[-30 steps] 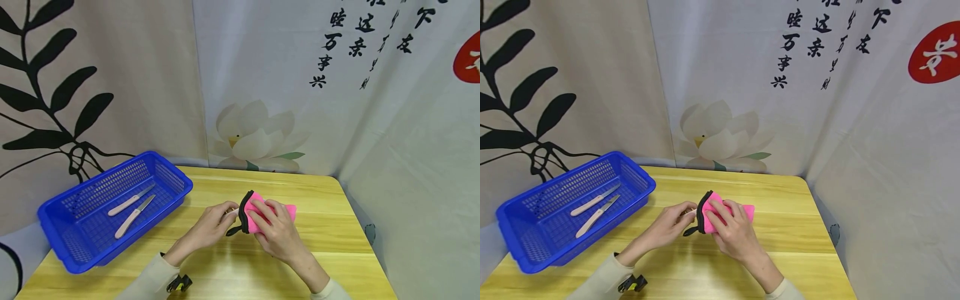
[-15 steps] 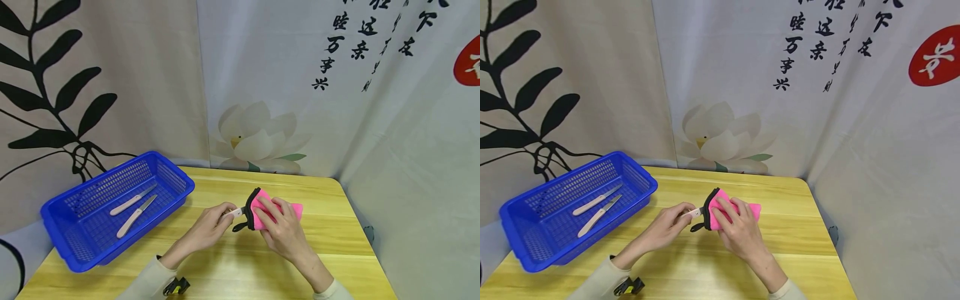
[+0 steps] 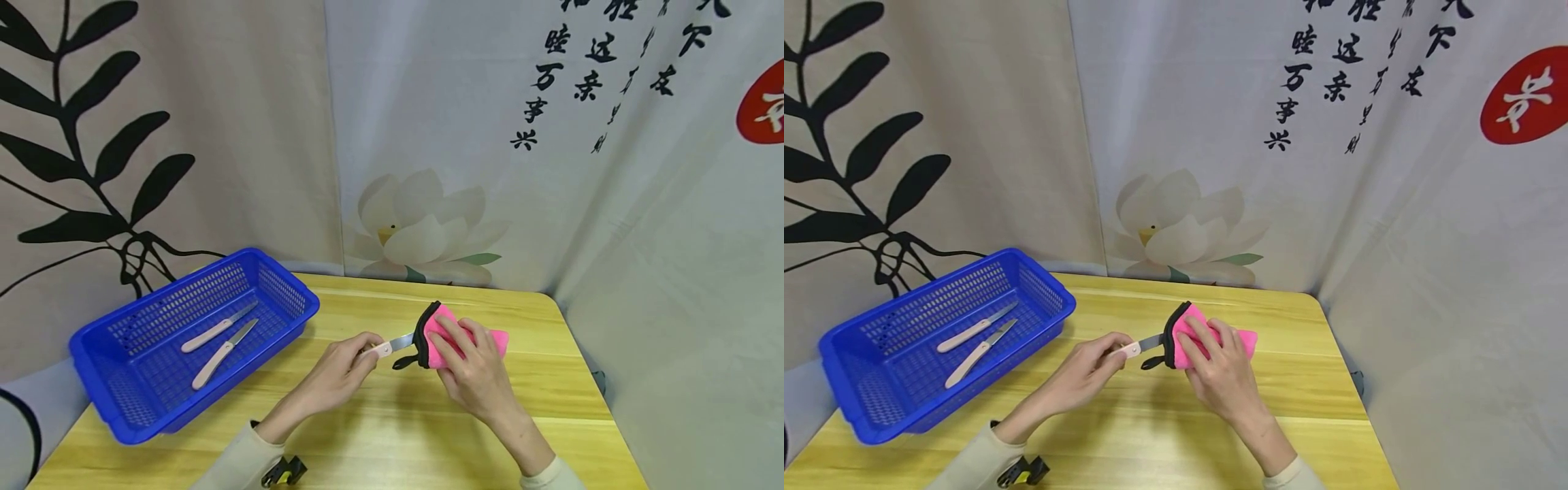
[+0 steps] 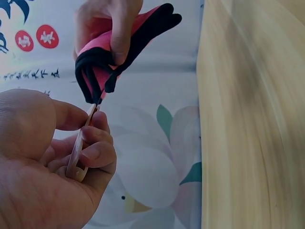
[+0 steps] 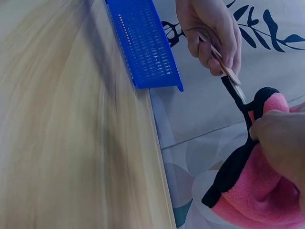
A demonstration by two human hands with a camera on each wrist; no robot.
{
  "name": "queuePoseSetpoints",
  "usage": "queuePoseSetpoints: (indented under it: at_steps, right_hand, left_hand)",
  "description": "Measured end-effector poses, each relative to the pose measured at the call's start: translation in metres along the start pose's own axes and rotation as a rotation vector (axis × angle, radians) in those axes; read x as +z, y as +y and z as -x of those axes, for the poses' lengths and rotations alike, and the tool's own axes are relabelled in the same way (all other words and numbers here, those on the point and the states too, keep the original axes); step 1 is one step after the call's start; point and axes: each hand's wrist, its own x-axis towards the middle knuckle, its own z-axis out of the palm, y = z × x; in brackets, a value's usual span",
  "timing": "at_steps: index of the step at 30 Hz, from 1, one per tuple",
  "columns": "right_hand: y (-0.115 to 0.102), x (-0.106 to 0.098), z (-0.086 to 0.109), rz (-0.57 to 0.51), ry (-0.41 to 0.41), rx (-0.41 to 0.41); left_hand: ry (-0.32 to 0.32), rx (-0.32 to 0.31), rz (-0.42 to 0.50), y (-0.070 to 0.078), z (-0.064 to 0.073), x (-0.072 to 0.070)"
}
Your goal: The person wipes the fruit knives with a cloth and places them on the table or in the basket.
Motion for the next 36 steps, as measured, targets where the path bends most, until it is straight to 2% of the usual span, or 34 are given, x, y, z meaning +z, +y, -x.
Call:
queuePoseSetpoints:
  at_steps: [8, 12, 19, 27, 31, 36]
  right_hand:
    - [0.016, -0.006, 0.005, -0.007, 0.016, 0.052]
    - [0.017, -0.007, 0.005, -0.04, 0.059, 0.068]
    - [-0.002, -0.003, -0.007, -0.131, 0.129, -0.023]
    - [-0.029, 0.006, -0.014, -0.164, 0.075, -0.089]
    - [-0.035, 0.009, -0.015, -0.142, 0.042, -0.101]
    - [-0.036, 0.011, -0.013, -0.102, 0.009, -0.096]
  left_hand:
    - [0.009, -0.03, 0.016, 0.0, 0.003, -0.003]
    - [0.018, -0.06, 0.022, 0.0, 0.003, -0.003]
    - [0.029, -0.086, 0.005, 0.001, 0.001, -0.001]
    - [0.041, -0.045, -0.023, 0.004, -0.003, 0.003]
    - [0.042, -0.014, -0.027, 0.004, -0.004, 0.004]
    - [0.034, -0.013, -0.016, 0.003, -0.003, 0.004]
